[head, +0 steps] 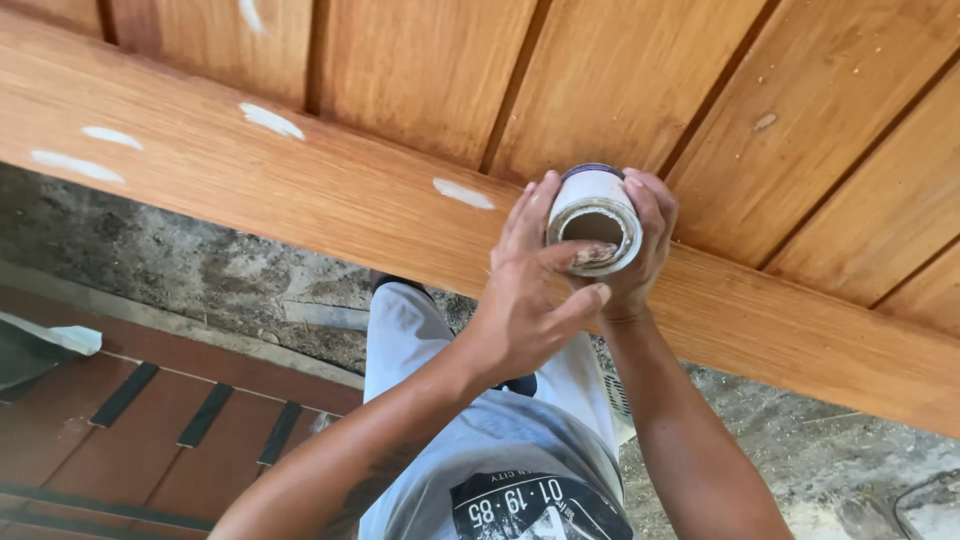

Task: The person is applying wood filler to cracks in a wooden door using their fingers.

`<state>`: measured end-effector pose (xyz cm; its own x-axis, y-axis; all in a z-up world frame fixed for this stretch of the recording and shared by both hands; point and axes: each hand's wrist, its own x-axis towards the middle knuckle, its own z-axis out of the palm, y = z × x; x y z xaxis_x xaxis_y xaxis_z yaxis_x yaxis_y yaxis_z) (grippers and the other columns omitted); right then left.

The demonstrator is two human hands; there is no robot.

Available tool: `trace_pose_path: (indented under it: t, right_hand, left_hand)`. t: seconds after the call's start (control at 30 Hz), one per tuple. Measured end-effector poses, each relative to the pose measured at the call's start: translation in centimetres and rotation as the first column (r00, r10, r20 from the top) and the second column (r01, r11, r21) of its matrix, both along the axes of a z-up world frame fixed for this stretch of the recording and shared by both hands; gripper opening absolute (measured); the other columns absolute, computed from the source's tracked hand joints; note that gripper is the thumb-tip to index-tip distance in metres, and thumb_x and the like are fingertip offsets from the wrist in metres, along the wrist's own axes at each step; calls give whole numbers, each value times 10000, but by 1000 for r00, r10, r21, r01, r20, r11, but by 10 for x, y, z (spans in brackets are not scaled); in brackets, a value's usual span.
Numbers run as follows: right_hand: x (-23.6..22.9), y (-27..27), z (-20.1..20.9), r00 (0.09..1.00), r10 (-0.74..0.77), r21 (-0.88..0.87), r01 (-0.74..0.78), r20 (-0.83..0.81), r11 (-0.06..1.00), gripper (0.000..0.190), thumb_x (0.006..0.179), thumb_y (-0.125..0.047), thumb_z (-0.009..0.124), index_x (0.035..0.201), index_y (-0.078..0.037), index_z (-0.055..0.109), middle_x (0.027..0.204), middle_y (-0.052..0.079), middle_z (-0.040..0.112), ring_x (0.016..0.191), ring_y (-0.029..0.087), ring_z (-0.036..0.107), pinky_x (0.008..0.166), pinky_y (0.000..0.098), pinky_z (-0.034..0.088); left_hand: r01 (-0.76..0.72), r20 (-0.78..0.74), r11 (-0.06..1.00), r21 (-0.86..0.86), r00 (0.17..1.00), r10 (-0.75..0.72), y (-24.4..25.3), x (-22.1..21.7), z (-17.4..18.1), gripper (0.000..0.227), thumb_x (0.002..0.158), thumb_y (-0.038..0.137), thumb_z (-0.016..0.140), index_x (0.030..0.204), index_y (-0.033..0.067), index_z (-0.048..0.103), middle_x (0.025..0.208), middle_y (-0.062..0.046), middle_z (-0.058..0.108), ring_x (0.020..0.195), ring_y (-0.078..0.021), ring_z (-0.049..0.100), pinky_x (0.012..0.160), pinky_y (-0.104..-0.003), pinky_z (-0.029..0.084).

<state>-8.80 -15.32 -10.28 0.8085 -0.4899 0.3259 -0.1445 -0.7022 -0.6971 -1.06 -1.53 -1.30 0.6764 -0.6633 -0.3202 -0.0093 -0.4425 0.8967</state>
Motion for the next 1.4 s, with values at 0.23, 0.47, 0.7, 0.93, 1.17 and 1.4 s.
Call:
trace_pose_path:
  t: [0.23, 0.47, 0.7, 0.93, 1.17, 1.4]
  right_hand:
    - [-9, 0, -6, 999, 9, 34, -7, -53, 999, 730, 966, -520, 811, 1442, -91, 463, 1371, 163, 577, 1279, 358, 616, 1092, 450, 557]
    - [-1, 1, 4, 999, 38, 23, -38, -36, 999, 822, 893, -641, 741, 1424, -83, 451, 1360, 177, 560, 1283, 378, 598, 1070, 475, 542]
    - [-4, -2, 1, 998, 57, 19, -56, -32, 998, 852, 882, -650, 742, 1436, -79, 439, 1367, 193, 548, 1283, 387, 591, 1063, 488, 538]
    - [-6, -2, 7, 997, 72, 35, -71, -40, 997, 872, 849, -609, 802, 1426, -63, 441, 1364, 208, 541, 1274, 399, 589, 1056, 498, 528]
    - [-1, -2, 3, 996, 86, 7, -86, -26, 996, 850, 867, -608, 777, 1417, -52, 443, 1356, 208, 535, 1275, 401, 581, 1067, 504, 521]
    - [0, -2, 6, 995, 94, 24, -93, -15, 995, 822, 869, -584, 756, 1405, -47, 439, 1340, 214, 525, 1257, 401, 573, 1098, 530, 516]
  left_hand:
    - [58, 167, 997, 44, 984, -65, 2, 19, 18, 413, 829, 263, 791, 1188, 63, 744, 1671, -319, 189, 1576, -493, 202, 1230, -592, 243]
    - [149, 210, 982, 119, 963, -172, 1, 22, 24, 351, 804, 261, 778, 1100, 72, 767, 1654, -299, 207, 1570, -478, 194, 1214, -584, 240]
    - [148, -40, 987, 63, 989, -146, 6, 22, 16, 496, 811, 246, 763, 1238, -4, 729, 1678, -317, 133, 1588, -470, 87, 1209, -609, 191]
    - [127, -83, 990, 66, 989, -121, 5, 20, 16, 500, 811, 235, 752, 1253, 3, 728, 1704, -313, 130, 1606, -460, 100, 1234, -624, 212]
    - [148, -55, 983, 104, 988, -143, 6, 15, 10, 518, 799, 297, 784, 1207, -16, 721, 1680, -309, 153, 1588, -465, 123, 1182, -642, 231]
    - [72, -133, 997, 5, 989, -71, 6, 16, 9, 535, 822, 239, 741, 1288, -20, 694, 1720, -331, 126, 1625, -471, 117, 1262, -613, 223]
